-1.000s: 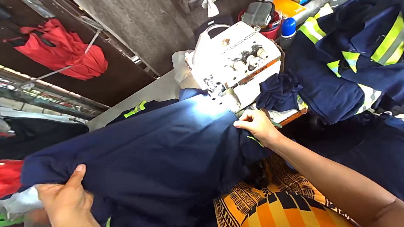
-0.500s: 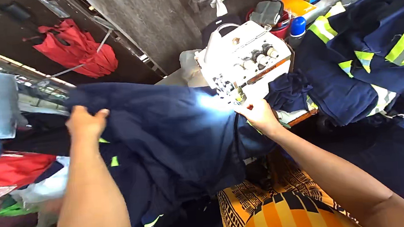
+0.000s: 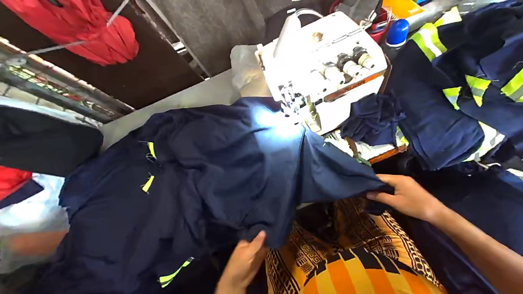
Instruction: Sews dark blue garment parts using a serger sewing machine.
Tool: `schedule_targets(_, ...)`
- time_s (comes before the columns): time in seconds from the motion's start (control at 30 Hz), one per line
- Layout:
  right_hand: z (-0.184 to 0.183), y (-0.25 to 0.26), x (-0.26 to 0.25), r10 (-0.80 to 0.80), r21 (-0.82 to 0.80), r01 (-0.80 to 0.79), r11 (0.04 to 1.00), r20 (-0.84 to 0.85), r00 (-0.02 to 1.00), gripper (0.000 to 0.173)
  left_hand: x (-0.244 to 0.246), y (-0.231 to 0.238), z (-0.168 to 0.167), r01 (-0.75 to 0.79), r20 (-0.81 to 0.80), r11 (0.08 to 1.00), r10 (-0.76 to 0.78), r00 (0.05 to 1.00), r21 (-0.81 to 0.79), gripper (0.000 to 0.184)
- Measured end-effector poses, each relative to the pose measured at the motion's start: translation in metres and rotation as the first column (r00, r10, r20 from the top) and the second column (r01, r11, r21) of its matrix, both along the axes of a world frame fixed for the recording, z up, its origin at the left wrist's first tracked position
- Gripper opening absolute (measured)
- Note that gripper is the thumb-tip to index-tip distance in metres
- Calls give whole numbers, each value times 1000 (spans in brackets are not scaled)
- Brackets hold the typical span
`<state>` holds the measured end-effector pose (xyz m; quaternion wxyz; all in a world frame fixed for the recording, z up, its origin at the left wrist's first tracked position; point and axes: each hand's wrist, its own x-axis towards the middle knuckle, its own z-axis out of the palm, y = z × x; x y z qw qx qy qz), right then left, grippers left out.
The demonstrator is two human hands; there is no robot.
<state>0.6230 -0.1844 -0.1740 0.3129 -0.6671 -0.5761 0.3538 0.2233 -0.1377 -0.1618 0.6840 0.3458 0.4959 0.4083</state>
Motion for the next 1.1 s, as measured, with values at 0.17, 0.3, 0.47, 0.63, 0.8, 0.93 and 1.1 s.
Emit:
schedule_targets(0.17, 14, -46, 88, -136, 234, 33, 972, 440, 888, 14, -72, 29, 61, -192, -125, 896, 261, 957, 401, 23)
schedule_targets(0.3, 7, -68, 115, 70, -448, 263, 855, 601, 796, 27, -45, 55, 45, -287, -121, 920, 327, 937, 265, 18)
schedule_targets(0.47, 51, -29, 51, -141, 9, 159, 987, 511, 848, 36, -38, 60, 31, -369, -21, 912, 378, 925, 177, 23)
schedule_targets(0.63, 57, 73, -42, -120, 286, 105, 952, 35, 992, 44, -35, 57, 34, -361, 129, 920, 344, 930, 153, 26)
schedule_targets(0.8, 52, 98, -84, -148, 470, 141, 871, -23, 989, 25, -13, 50, 31, -326, -50, 888, 360, 931, 323, 85)
schedule_targets(0.93, 58, 77, -97, -138, 543, 148, 826, -59, 989, 23, -4, 58, 24, -367, -73, 857, 418, 905, 362, 99)
schedule_targets(1.1, 30, 101, -83, -207, 408, 241, 881, -125, 970, 28, -6, 66, 20, -379, -65, 874, 416, 907, 305, 81)
